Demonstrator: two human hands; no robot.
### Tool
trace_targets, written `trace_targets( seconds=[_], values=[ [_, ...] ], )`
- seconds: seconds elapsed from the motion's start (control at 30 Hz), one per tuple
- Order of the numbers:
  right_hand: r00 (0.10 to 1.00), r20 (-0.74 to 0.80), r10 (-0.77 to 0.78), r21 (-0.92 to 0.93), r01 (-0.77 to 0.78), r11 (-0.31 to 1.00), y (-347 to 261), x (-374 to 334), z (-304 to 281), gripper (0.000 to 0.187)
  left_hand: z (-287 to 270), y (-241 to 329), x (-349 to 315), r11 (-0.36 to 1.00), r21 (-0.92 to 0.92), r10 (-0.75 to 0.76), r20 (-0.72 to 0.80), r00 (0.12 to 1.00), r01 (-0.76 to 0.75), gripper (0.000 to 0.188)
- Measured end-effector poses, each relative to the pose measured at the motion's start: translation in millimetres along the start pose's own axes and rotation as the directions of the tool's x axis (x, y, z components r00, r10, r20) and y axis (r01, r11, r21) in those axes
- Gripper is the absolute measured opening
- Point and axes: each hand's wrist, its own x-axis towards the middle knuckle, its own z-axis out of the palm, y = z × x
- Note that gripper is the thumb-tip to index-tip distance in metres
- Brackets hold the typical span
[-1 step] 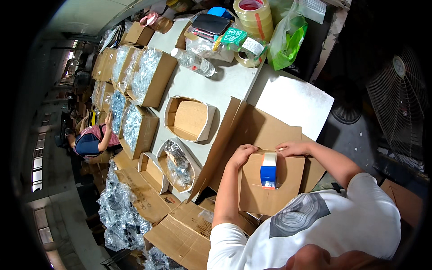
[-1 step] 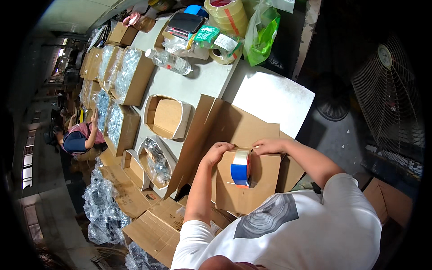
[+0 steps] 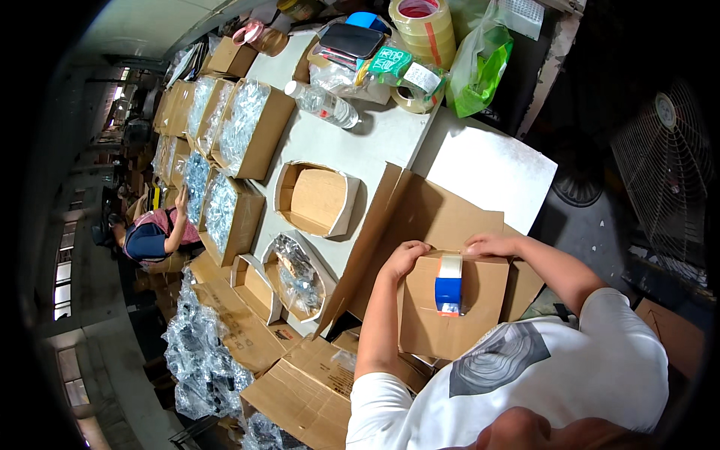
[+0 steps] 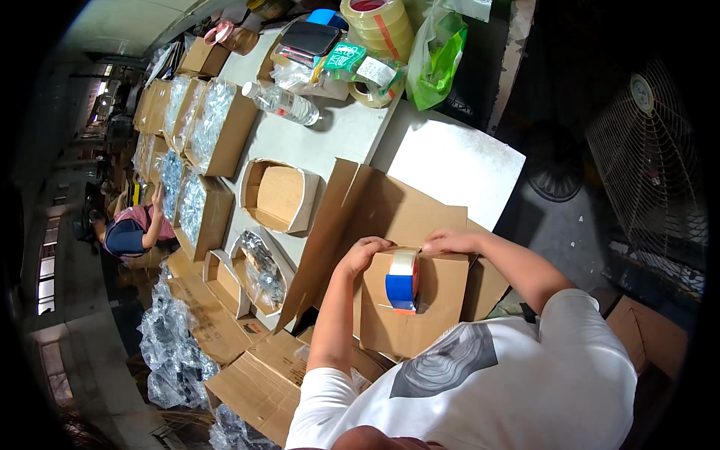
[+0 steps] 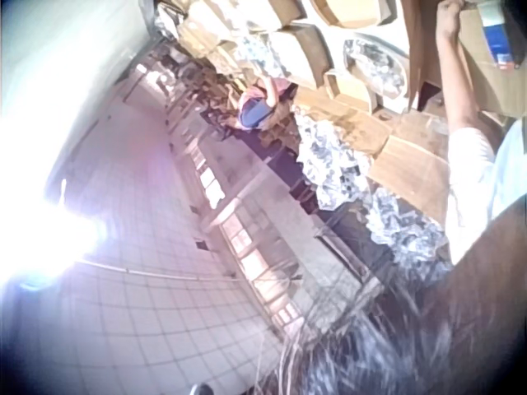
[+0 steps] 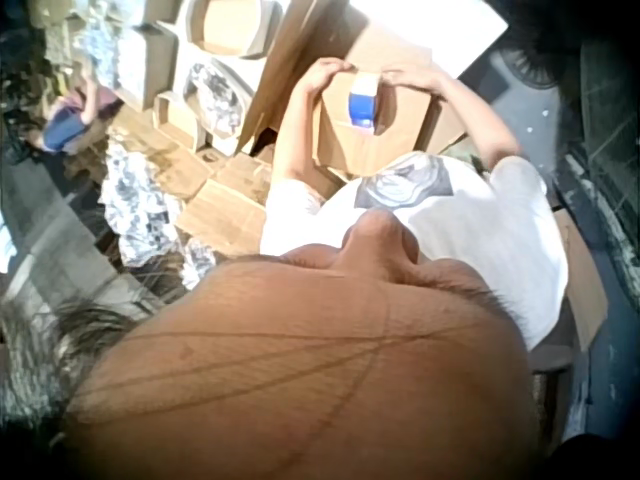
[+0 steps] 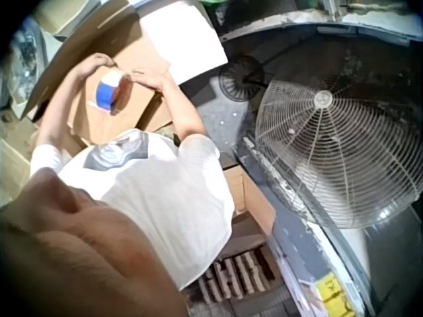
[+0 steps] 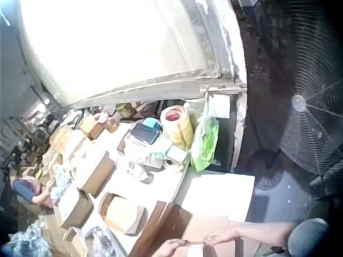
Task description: The person picks up wrapped items from a large box, places them into smaller boxes, and seals the smaller boxes with a tape dispenser.
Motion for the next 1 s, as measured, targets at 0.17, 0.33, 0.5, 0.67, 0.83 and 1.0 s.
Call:
trace_targets(
  seconds=[0.17,0.33,0.5,0.67,0.83,1.0],
  values=[
    [0.599,-0.627,-0.498,-0.764,-0.345,0.546,-22,-27,-9,0.042,-1,14,-1,0.993,0.063,-0.1,0.002,0.995,0.099,0.013],
    [0.756,-0.542,-0.367,-0.683,-0.141,0.717,-40,-37,-11,0.035,8,-2,2,0.992,0.105,0.098,-0.24,0.966,-0.075,0.031],
    [0.909,-0.18,-0.376,-0.705,0.148,0.694,-36,-72,26,0.043,10,-20,-14,0.908,0.288,0.388,-0.297,0.873,-0.306,0.02],
    [0.979,-0.084,-0.188,-0.584,0.105,0.805,-21,-80,13,0.036,72,11,-50,0.294,0.91,0.814,-0.078,0.575,-0.293,0.013],
    [0.69,0.186,-0.699,-0.474,0.687,0.551,-123,-69,58,0.034,82,-9,-47,0.383,0.821,0.741,0.002,0.672,-0.424,0.014],
    [0.817,0.525,-0.24,-0.76,0.576,0.301,-142,-58,74,0.041,81,5,-52,0.443,0.769,0.685,0.04,0.727,-0.46,0.017]
  ],
)
